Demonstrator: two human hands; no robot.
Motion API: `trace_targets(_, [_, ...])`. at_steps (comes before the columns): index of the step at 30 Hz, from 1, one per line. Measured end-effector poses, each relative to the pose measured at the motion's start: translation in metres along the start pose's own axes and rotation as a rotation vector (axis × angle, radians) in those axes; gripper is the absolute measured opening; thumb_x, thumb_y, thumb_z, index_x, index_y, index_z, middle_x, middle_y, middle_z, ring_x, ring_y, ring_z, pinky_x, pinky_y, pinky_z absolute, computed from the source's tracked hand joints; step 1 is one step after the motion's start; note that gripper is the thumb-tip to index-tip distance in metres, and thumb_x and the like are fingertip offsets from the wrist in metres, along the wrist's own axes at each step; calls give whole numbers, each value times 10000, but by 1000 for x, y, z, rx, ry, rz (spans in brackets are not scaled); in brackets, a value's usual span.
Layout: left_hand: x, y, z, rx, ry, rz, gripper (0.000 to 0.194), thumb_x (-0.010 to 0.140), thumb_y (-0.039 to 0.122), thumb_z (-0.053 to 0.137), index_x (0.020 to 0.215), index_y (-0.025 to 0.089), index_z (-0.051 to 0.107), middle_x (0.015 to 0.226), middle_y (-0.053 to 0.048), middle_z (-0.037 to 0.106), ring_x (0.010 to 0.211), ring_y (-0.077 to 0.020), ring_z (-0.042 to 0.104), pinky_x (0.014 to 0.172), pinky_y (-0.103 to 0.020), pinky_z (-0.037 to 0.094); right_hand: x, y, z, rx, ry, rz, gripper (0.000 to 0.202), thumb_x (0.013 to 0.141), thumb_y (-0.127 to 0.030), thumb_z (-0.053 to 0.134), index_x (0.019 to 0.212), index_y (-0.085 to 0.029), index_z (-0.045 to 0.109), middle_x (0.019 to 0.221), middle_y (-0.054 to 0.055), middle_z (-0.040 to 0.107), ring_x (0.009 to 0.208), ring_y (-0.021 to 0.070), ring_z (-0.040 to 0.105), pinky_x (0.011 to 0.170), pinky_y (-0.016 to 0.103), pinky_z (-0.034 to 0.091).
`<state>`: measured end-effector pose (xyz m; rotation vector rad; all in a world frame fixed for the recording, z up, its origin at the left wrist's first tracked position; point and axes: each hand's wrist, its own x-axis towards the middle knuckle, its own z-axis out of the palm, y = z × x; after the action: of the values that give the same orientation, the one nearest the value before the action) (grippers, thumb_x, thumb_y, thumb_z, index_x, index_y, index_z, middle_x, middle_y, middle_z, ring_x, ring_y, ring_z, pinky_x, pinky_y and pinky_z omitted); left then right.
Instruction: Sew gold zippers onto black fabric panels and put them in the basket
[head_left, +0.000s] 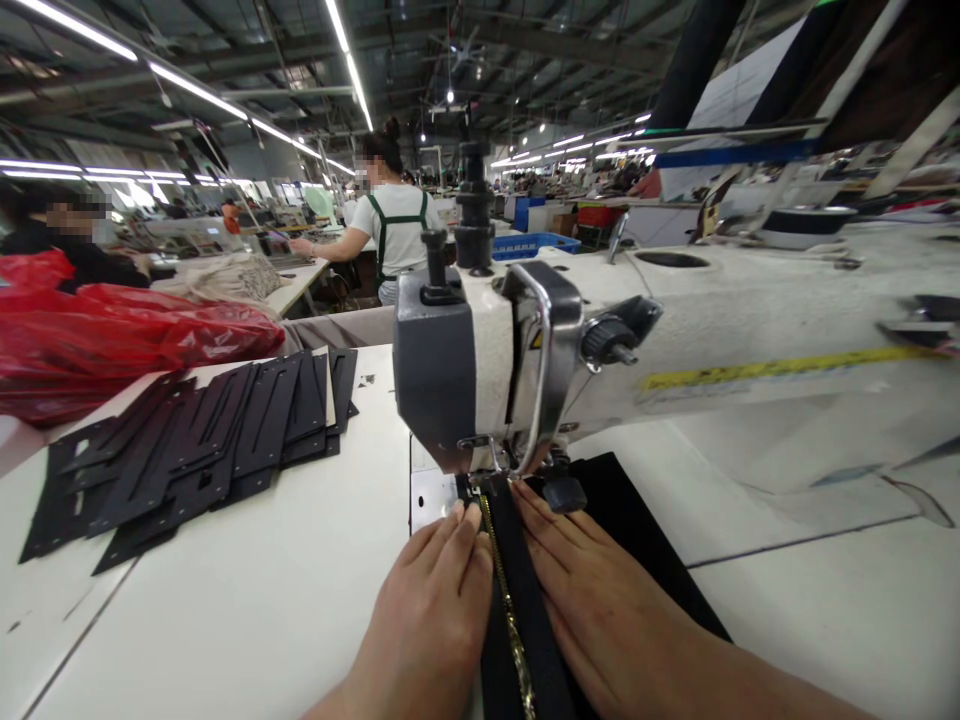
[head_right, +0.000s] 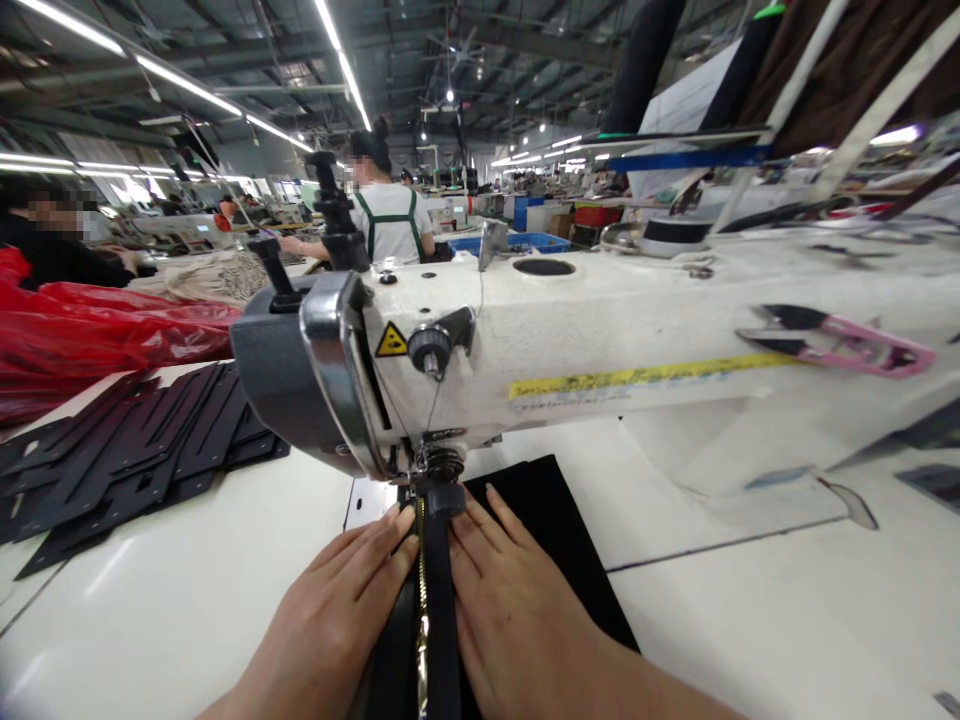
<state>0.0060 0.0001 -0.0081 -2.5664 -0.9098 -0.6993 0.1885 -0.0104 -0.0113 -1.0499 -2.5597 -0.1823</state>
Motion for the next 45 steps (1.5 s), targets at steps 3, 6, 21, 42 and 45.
trace_targets(3, [-1,1,0,37,4,13,413,929,109,220,927,53,629,1013,-165,654,946,-238,631,772,-343,557,0,0,3,-28,1,-6,585,779,-75,362,1361,-45,303,1357,174,386,1285,264,302,995,462,364])
trace_targets(6, [-2,0,1,62,9,37,413,928,103,217,935,51,626,1010,-172,653,949,-234,631,771,-336,558,1,-1,2,-59,-1,-29,601,767,-79,362,1362,-28,293,1340,199,398,1264,281,338,966,475,393])
trace_targets(21, [0,1,0,-18,-8,-1,365,914,77,250,934,38,613,1018,-192,635,949,-233,618,800,-366,545,3,-1,-2,-17,-53,-38,574,789,-81,363,1357,-22,305,1330,210,402,1247,299,359,979,509,363])
trace_targets(42, [4,-10,3,-120,-6,-44,300,919,116,292,977,105,586,916,-116,620,853,-212,609,716,-344,559,10,6,-2,123,-71,51,511,825,-80,374,1335,-47,352,1382,188,341,1313,265,226,1054,489,249])
trace_targets(45, [4,-11,6,-182,-56,-121,240,885,89,368,970,128,588,902,-99,606,815,-204,604,703,-346,551,9,7,-8,155,-48,53,515,811,-76,391,1325,-54,367,1360,186,381,1302,255,266,1049,488,265])
